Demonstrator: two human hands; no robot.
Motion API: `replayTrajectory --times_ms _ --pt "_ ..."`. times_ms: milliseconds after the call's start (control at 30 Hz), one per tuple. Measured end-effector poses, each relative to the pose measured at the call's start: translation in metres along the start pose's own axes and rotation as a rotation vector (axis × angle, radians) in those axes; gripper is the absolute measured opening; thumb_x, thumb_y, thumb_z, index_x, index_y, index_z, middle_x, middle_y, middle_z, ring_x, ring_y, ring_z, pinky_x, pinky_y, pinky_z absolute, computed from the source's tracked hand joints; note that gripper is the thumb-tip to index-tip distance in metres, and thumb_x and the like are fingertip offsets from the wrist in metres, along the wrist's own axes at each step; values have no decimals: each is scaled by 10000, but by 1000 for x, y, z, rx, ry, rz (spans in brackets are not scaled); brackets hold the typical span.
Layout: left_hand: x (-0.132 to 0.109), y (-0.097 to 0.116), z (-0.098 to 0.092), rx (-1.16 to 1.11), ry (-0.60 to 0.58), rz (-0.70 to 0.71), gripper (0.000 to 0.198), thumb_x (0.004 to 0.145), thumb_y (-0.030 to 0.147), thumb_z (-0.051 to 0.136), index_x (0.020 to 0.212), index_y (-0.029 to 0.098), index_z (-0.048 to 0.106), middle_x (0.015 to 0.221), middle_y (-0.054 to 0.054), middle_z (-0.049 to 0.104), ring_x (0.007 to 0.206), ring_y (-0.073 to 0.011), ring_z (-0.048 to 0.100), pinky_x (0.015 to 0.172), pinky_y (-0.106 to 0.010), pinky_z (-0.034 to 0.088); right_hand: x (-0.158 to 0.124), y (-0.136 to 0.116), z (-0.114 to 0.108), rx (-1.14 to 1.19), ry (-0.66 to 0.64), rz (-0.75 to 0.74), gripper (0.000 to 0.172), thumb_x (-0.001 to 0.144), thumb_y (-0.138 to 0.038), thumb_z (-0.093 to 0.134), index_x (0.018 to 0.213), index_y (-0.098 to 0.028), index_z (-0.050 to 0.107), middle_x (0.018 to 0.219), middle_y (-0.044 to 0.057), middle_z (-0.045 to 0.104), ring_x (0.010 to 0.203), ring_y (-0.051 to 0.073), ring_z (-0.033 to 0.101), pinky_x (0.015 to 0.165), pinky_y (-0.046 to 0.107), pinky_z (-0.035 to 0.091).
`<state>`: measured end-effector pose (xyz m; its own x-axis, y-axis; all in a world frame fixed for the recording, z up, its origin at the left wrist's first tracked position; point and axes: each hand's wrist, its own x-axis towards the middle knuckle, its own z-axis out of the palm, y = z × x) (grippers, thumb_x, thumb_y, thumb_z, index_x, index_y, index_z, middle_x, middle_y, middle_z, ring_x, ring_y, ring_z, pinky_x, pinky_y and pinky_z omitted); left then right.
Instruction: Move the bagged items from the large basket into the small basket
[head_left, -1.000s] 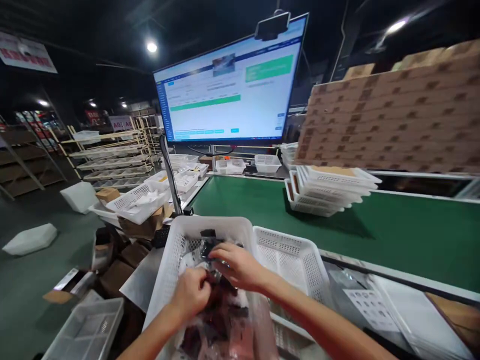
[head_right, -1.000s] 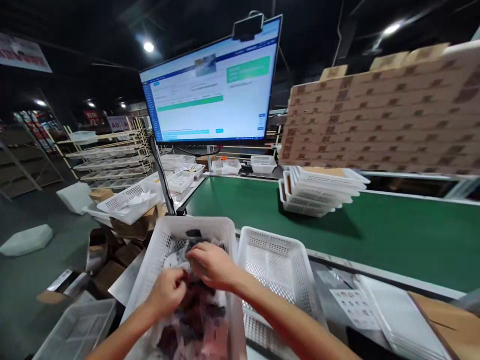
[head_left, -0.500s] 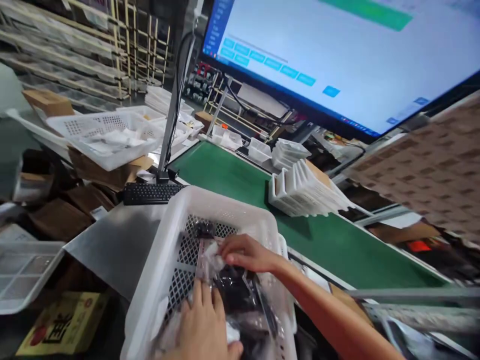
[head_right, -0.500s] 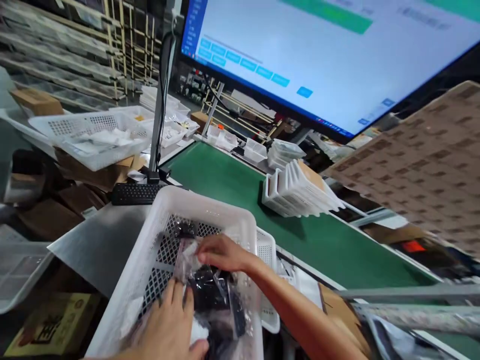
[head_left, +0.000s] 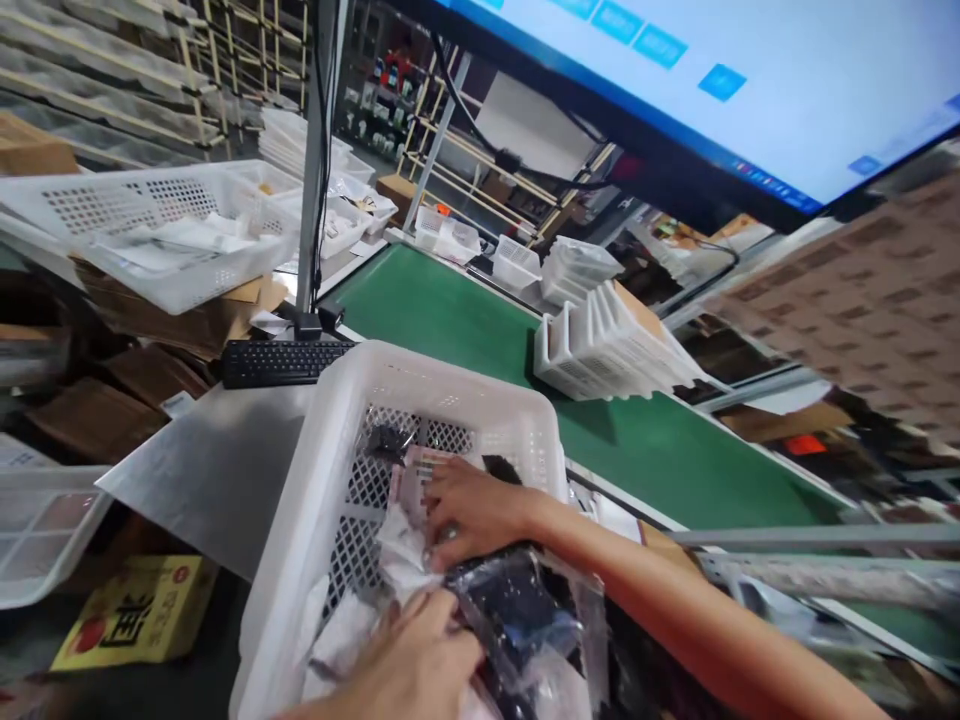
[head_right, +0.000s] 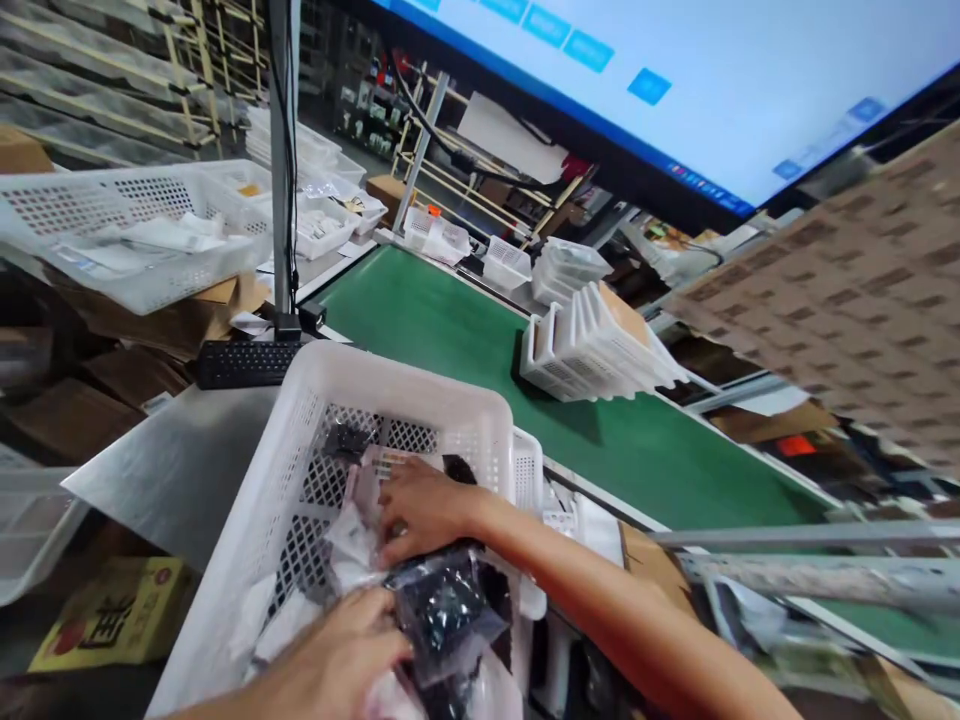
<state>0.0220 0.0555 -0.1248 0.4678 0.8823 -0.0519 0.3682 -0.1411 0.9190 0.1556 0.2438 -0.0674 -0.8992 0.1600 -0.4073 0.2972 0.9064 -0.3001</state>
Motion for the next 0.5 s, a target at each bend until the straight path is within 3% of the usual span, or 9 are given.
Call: replayTrajectory --times_ms 33,100,167,200,233,300,367,433,500 --pt "-3 -1 -10 -72 58 -29 166 790 227 656 932 227 743 1109 -78 690 1051 -255 667 949 -372 551 -3 2 2 -22 -7 -39 276 962 -536 720 967 -284 835 1000 57 732 1052 285 622 1053 493 416" --pt "-7 -6 -21 -74 344 -137 106 824 234 551 817 217 655 990 -56 642 954 -218 654 891 -358 542 -7 5 5 -75 -15 -113 254 949 -505 749 880 -276 836 981 55 723 1045 284 617 1032 490 423" --pt "-5 -13 -21 50 648 -237 174 872 296 479 884 208 629 1030 -96 614 999 -259 646 929 -425 546 -9 5 6 -121 -19 -178 220 918 -465 791 846 -260 827 943 50 723 998 282 628 992 481 450" --pt "-2 -15 -18 108 731 -287 246 869 330 489 993 185 643 1151 -145 607 1084 -296 643 985 -468 540 -10 5 6 -135 -20 -205 213 898 -447 810 813 -252 820 904 43 721 949 273 634 963 469 468" --pt "4 -16 -15 154 760 -346 370 852 352 519 1130 142 642 1287 -202 577 1183 -338 624 1050 -503 518 -11 3 6 -140 -16 -222 208 879 -426 826 778 -244 810 858 34 715 889 258 636 924 448 489" --pt "17 -14 -7 215 679 -472 678 799 349 602 1396 32 542 1524 -297 432 1356 -415 543 1156 -524 450 -12 1 7 -123 47 -202 168 880 -341 813 761 -224 797 830 26 714 824 233 640 861 401 519" --pt "31 -10 1 260 560 -590 876 772 307 637 1548 -16 392 1599 -322 357 1403 -454 505 1179 -519 427 -12 0 9 -117 209 -68 73 914 -251 761 905 -195 807 987 62 744 941 252 669 923 407 533" --pt "41 -7 11 263 512 -630 913 782 290 618 1596 -2 324 1561 -309 430 1390 -439 522 1170 -508 435 -12 0 12 -141 355 137 303 924 -248 756 1208 -144 752 1329 162 674 1244 346 601 1097 508 478" --pt "46 -10 20 229 540 -610 927 757 304 613 1607 63 331 1542 -272 489 1399 -416 521 1165 -503 439 -12 0 14 -154 355 267 644 894 -322 804 1452 -81 591 1580 256 454 1450 447 417 1203 621 370"
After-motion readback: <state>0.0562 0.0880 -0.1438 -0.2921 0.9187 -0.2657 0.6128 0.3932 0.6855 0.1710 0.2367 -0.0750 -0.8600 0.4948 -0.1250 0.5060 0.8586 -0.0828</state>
